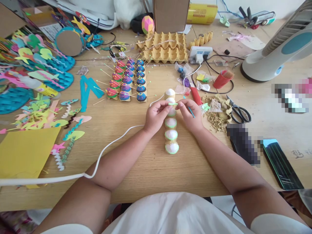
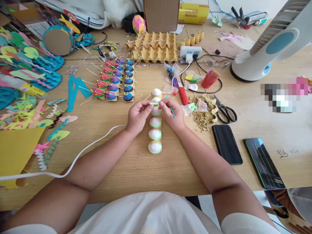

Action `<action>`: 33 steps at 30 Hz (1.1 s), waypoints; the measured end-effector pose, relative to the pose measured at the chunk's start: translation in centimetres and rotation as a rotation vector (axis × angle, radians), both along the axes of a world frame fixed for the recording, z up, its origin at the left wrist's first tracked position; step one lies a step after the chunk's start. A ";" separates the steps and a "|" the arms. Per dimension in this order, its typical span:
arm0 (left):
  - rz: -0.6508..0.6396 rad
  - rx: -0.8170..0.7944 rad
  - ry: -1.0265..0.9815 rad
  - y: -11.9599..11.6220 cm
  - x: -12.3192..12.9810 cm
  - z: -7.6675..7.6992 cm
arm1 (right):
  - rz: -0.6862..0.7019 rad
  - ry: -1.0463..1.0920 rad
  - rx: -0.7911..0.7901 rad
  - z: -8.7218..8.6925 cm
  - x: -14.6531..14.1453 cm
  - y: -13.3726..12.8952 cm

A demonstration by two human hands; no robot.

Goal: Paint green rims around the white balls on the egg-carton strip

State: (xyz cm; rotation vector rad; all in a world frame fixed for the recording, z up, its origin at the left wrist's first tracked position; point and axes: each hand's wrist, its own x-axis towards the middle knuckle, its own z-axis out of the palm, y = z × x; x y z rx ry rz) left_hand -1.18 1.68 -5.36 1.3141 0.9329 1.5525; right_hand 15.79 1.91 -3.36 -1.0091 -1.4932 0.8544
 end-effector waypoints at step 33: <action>-0.055 -0.033 -0.018 0.2 -0.1 -0.6 | 0.037 -0.005 -0.065 0.0 -0.1 0.2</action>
